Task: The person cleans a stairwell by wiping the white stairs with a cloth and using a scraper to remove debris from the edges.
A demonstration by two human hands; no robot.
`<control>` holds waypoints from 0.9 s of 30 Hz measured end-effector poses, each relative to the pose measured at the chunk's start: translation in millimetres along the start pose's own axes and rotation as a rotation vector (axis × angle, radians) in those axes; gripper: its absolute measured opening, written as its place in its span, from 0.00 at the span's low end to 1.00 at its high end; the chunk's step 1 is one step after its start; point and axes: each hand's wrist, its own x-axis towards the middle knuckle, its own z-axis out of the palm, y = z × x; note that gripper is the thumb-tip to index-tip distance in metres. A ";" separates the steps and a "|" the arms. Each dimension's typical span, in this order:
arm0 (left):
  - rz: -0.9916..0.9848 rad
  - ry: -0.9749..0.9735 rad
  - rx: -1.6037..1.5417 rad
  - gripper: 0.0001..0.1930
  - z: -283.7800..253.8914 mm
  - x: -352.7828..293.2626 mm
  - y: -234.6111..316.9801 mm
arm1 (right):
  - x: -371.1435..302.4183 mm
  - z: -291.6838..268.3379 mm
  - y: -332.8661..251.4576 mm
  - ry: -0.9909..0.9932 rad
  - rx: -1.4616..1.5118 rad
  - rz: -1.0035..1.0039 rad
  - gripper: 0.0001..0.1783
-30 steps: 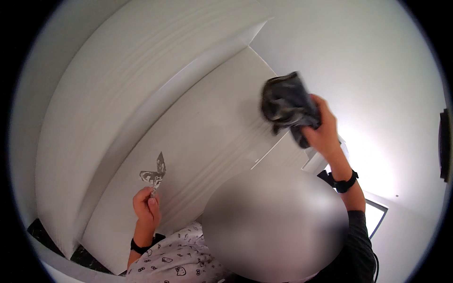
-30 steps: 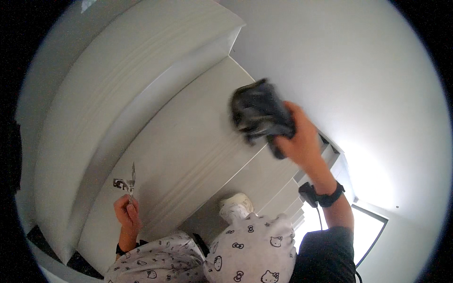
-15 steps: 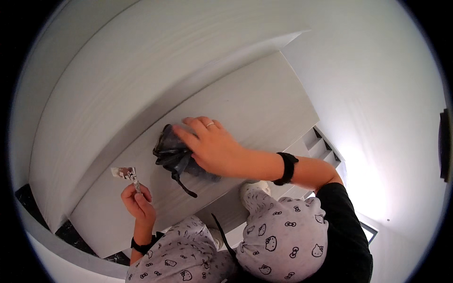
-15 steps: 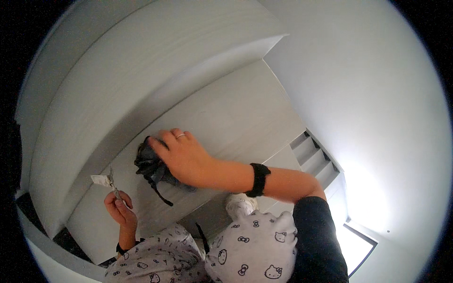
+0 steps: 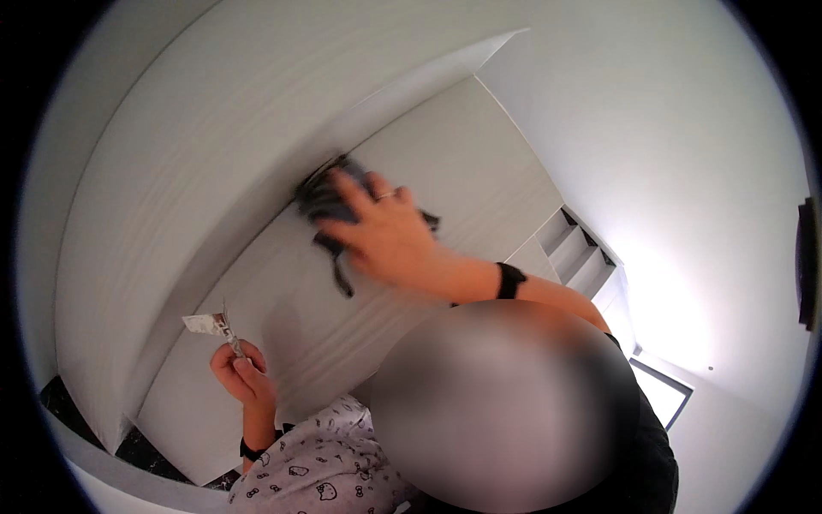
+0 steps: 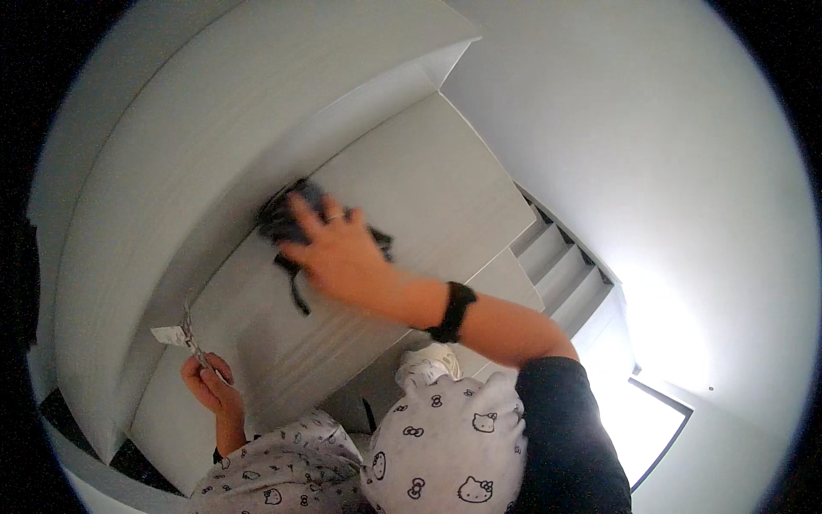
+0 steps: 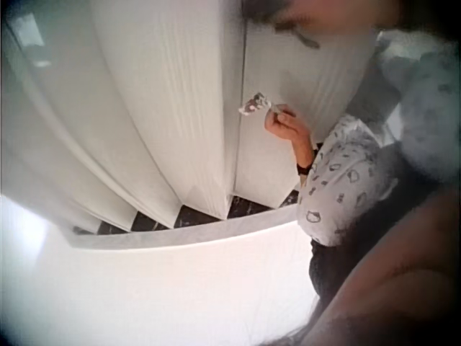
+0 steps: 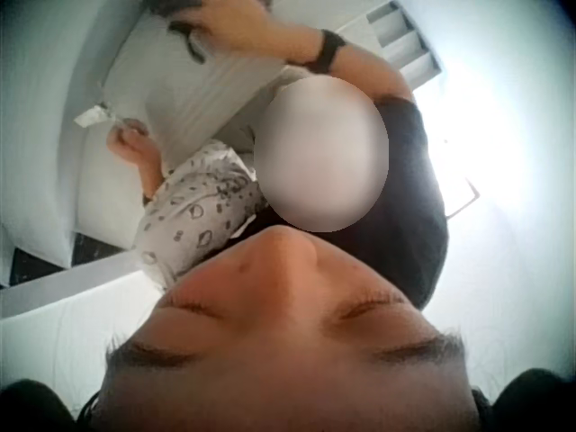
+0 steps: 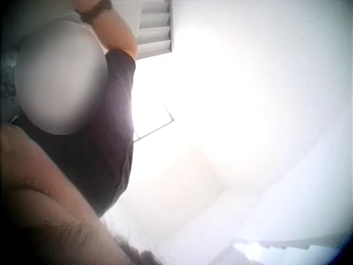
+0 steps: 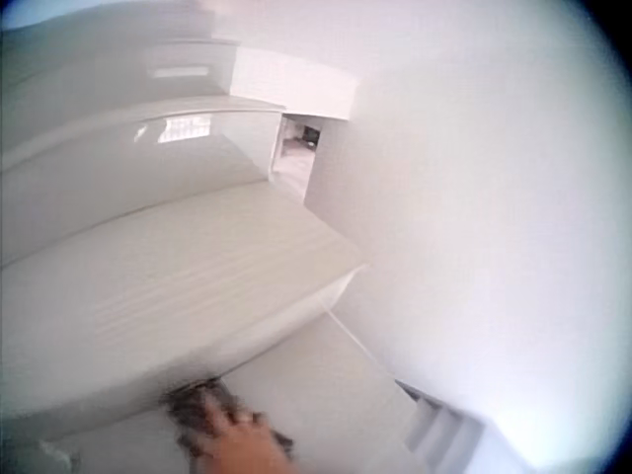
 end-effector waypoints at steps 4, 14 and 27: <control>0.018 -0.012 0.002 0.11 -6.7 -2.0 3.3 | -19.2 -23.6 57.1 0.070 -0.081 0.251 0.31; -0.050 -0.068 -0.073 0.12 -16.4 -7.2 -6.8 | -100.5 -76.1 203.6 0.242 -0.119 0.770 0.29; -0.099 -0.068 -0.077 0.13 -18.1 -8.5 -20.3 | -60.3 -5.8 -42.8 -0.057 0.252 -0.423 0.28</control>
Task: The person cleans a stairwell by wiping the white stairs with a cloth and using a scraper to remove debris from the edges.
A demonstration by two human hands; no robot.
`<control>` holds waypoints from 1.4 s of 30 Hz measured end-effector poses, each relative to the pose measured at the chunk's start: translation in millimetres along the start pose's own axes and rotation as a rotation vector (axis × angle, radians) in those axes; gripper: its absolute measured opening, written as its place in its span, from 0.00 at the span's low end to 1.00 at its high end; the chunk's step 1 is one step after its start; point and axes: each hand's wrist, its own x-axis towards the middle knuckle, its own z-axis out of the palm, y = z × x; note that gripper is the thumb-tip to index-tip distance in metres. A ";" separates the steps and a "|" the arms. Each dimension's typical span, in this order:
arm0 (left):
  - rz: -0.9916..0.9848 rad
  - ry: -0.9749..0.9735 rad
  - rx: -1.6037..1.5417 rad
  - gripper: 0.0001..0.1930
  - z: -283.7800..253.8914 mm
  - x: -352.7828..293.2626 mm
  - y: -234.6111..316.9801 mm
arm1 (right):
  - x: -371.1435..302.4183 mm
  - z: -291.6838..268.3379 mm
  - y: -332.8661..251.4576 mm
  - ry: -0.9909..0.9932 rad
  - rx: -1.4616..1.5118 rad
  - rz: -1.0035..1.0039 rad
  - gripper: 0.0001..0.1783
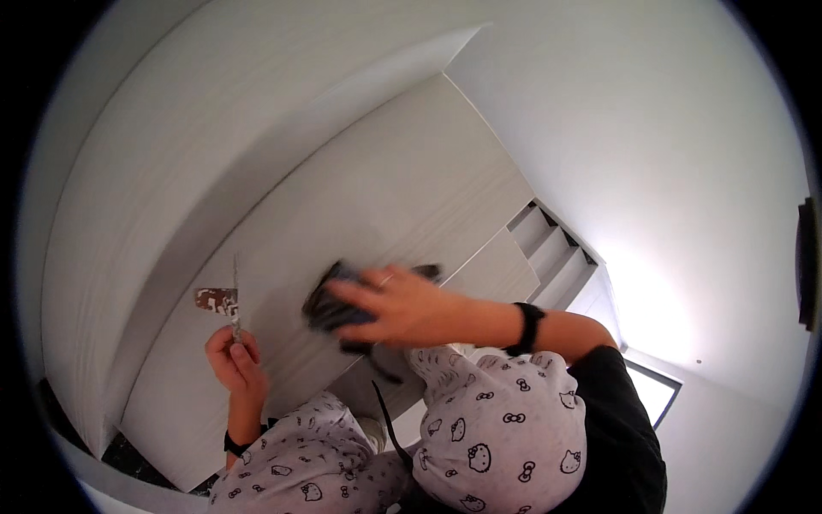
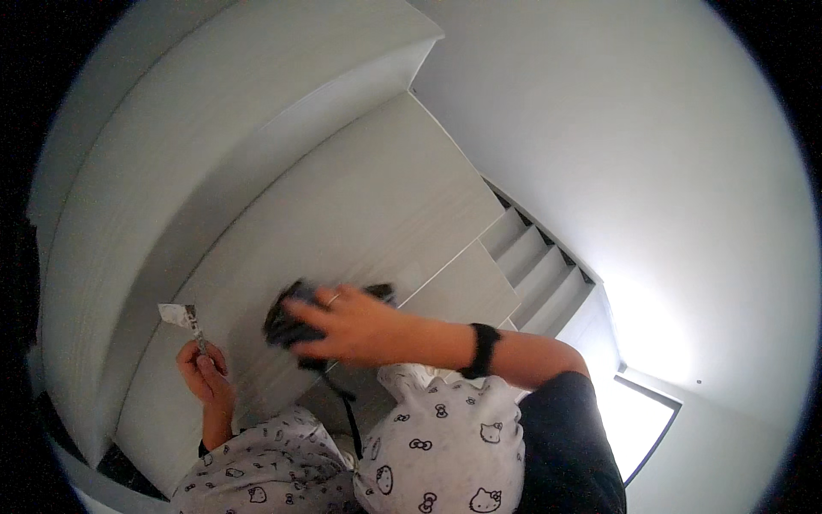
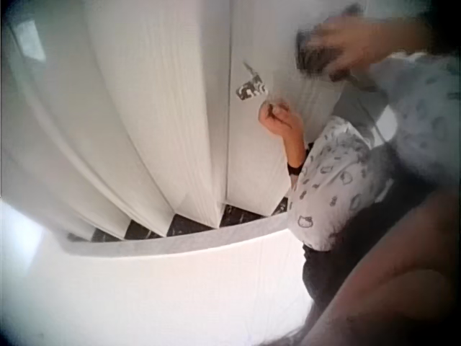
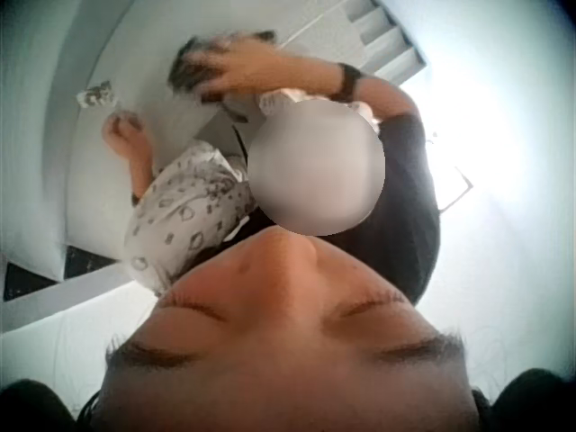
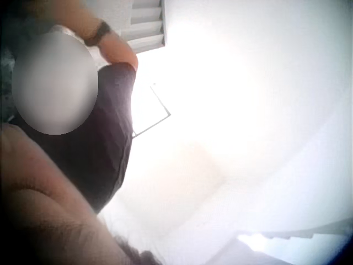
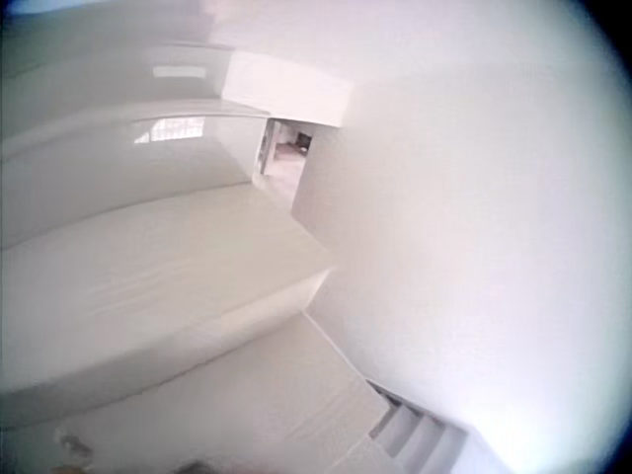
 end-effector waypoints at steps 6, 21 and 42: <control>0.014 -0.002 0.092 0.13 6.7 -1.0 13.8 | -31.8 -5.6 10.8 -0.013 0.106 0.224 0.31; 0.012 -0.025 -0.025 0.12 -1.6 -8.1 7.8 | -183.8 -99.2 171.4 0.648 -0.245 0.943 0.31; -0.406 -0.594 0.310 0.10 -38.2 -14.4 17.1 | -237.5 34.1 -12.8 -0.885 -0.037 0.684 0.17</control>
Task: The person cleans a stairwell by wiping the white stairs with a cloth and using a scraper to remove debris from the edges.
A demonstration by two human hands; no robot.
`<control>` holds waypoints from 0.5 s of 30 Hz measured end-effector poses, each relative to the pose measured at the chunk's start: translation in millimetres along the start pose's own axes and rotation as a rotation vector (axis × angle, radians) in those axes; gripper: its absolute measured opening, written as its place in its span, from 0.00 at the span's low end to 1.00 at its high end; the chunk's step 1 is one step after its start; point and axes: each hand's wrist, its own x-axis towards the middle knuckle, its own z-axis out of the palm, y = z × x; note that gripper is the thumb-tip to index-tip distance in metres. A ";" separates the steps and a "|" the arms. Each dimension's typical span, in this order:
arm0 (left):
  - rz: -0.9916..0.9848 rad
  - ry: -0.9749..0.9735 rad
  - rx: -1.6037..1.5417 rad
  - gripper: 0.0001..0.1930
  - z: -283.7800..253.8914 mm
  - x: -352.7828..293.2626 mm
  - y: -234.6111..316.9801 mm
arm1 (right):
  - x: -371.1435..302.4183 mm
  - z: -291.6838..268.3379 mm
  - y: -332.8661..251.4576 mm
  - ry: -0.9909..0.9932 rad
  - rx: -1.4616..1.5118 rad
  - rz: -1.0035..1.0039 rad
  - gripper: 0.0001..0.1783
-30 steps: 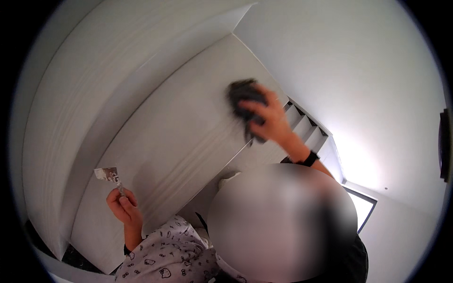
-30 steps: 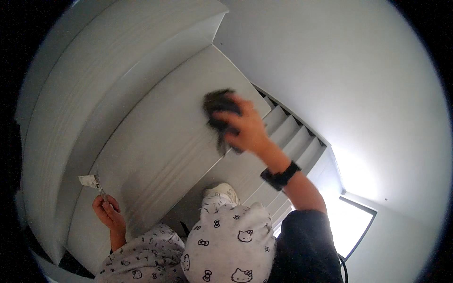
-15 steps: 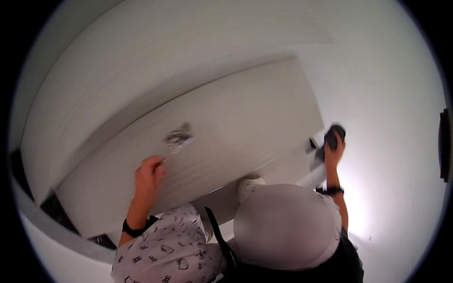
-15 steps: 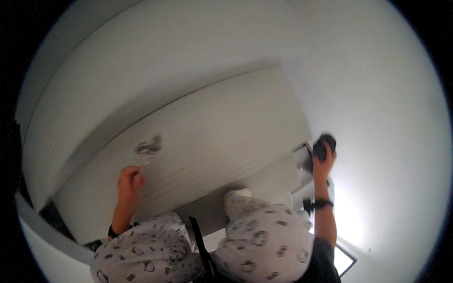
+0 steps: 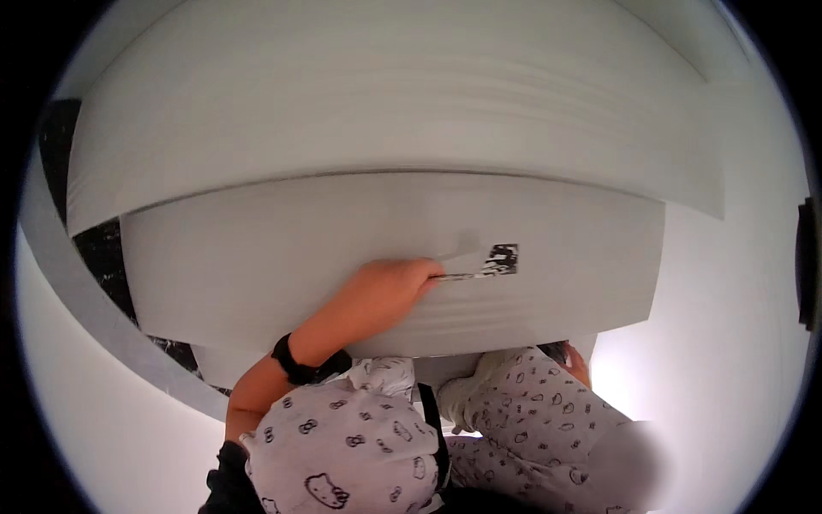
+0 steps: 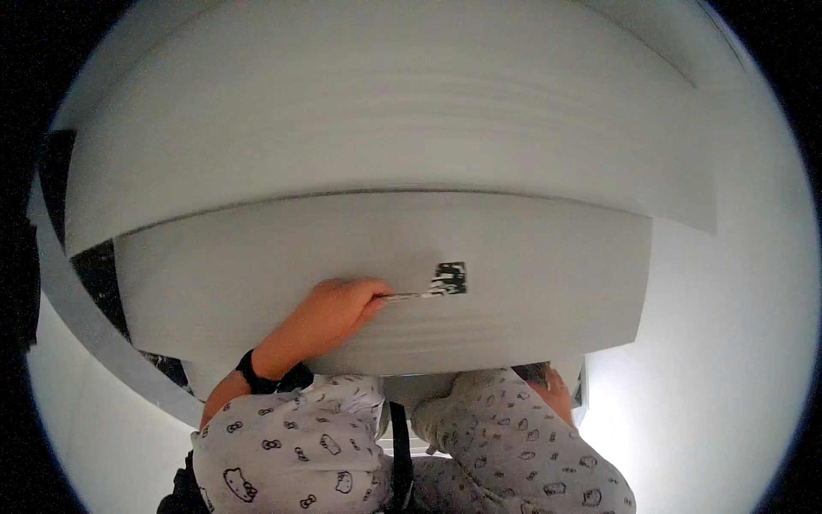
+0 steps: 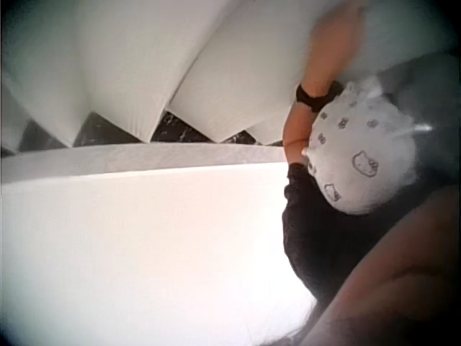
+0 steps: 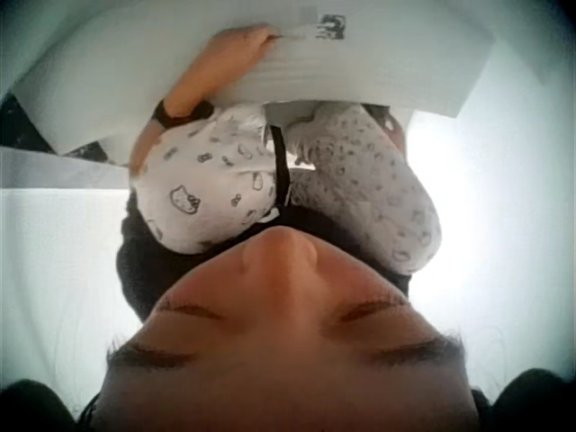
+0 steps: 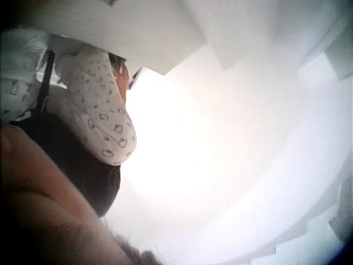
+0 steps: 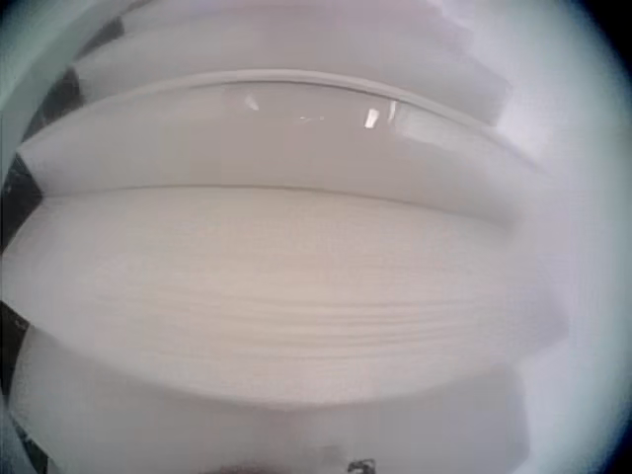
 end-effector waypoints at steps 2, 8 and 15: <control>-0.013 -0.011 -0.012 0.10 1.7 0.2 2.4 | -11.2 -46.2 0.2 -0.037 -0.004 0.012 0.13; 0.144 0.137 0.016 0.08 2.5 1.2 1.8 | 29.2 -258.5 -106.4 0.037 0.025 -0.008 0.10; -0.002 0.243 0.076 0.08 -12.1 -36.9 -10.2 | 129.6 -326.5 -208.9 0.491 -0.331 -0.913 0.19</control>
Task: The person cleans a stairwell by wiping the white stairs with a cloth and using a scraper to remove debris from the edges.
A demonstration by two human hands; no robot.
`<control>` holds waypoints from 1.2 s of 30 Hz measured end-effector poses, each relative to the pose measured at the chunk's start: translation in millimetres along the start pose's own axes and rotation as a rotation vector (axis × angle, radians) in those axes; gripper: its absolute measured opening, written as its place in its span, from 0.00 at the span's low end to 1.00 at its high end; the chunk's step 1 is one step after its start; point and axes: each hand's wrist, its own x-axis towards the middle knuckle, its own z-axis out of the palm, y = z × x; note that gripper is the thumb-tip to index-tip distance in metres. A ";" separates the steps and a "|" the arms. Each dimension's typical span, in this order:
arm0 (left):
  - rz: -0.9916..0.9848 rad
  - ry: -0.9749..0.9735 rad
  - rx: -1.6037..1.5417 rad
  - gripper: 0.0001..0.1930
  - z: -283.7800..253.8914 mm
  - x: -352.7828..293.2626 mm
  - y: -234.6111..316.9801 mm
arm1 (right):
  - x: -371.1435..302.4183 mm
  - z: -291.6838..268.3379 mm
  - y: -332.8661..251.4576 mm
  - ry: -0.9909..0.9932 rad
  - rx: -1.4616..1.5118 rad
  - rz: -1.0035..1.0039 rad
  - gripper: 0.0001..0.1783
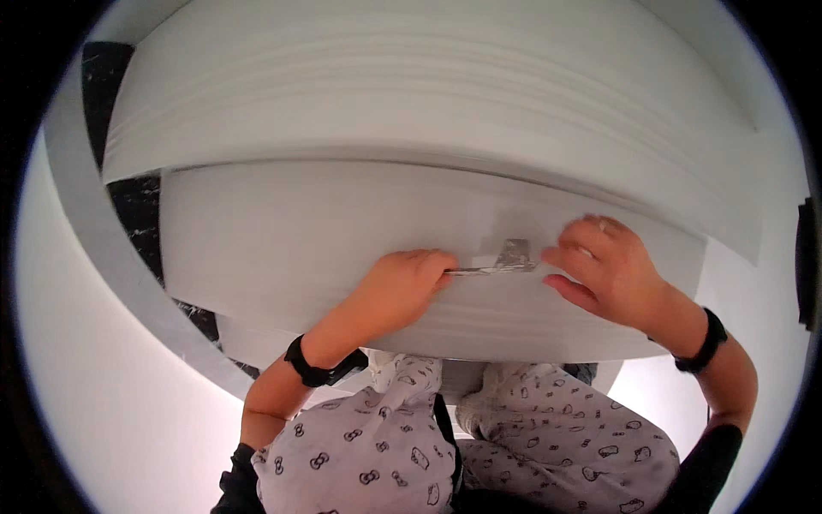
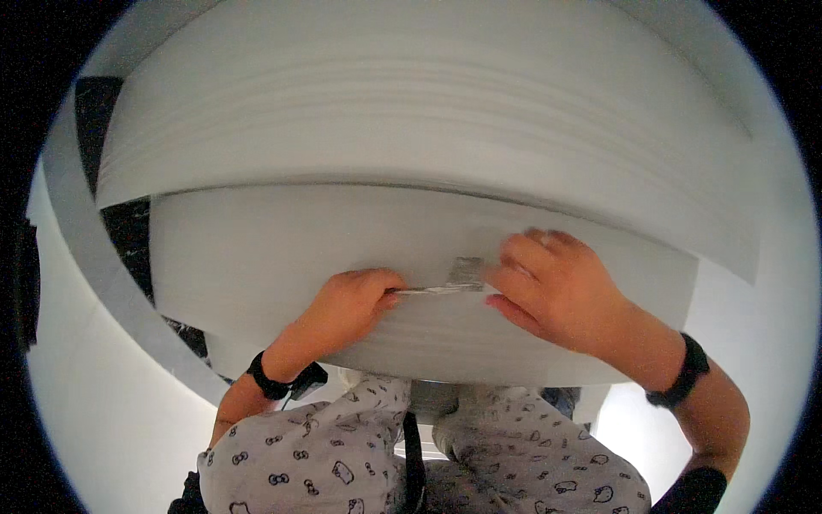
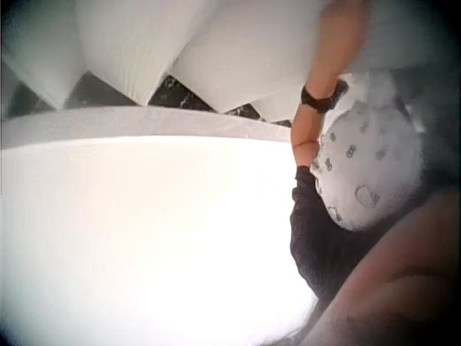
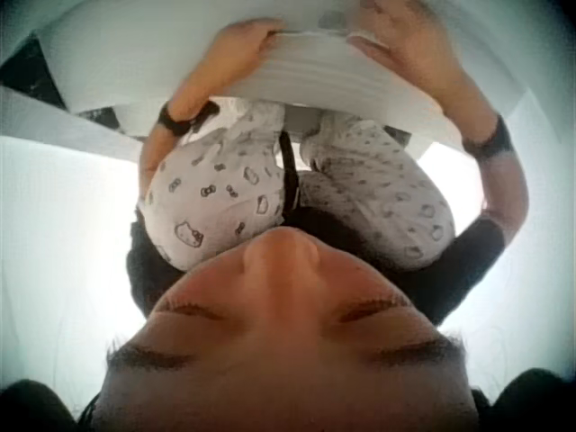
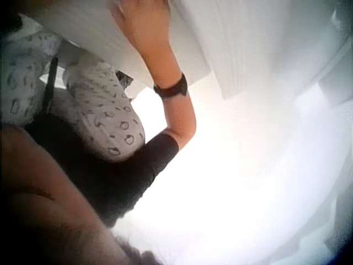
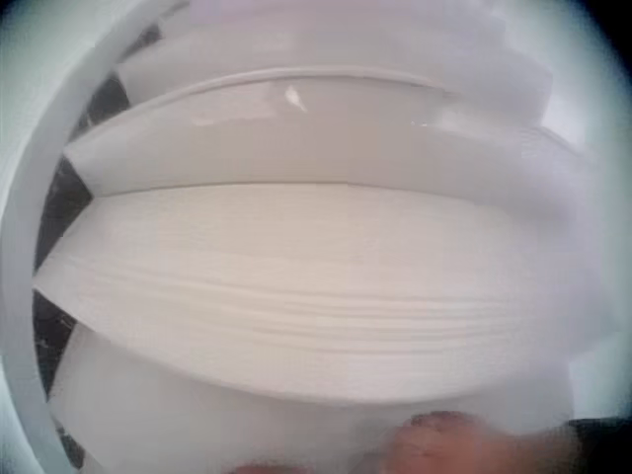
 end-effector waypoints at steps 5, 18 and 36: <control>-0.082 0.074 0.120 0.09 -27.9 -56.6 -13.9 | 64.6 52.6 -15.2 0.138 0.332 -0.156 0.15; -0.264 0.282 0.276 0.12 -54.7 -138.0 -22.1 | 155.0 122.4 -86.8 0.460 0.576 -0.354 0.09; 0.218 0.232 0.264 0.20 -88.8 -78.5 -72.5 | 148.8 78.0 -86.0 0.343 0.266 -0.077 0.17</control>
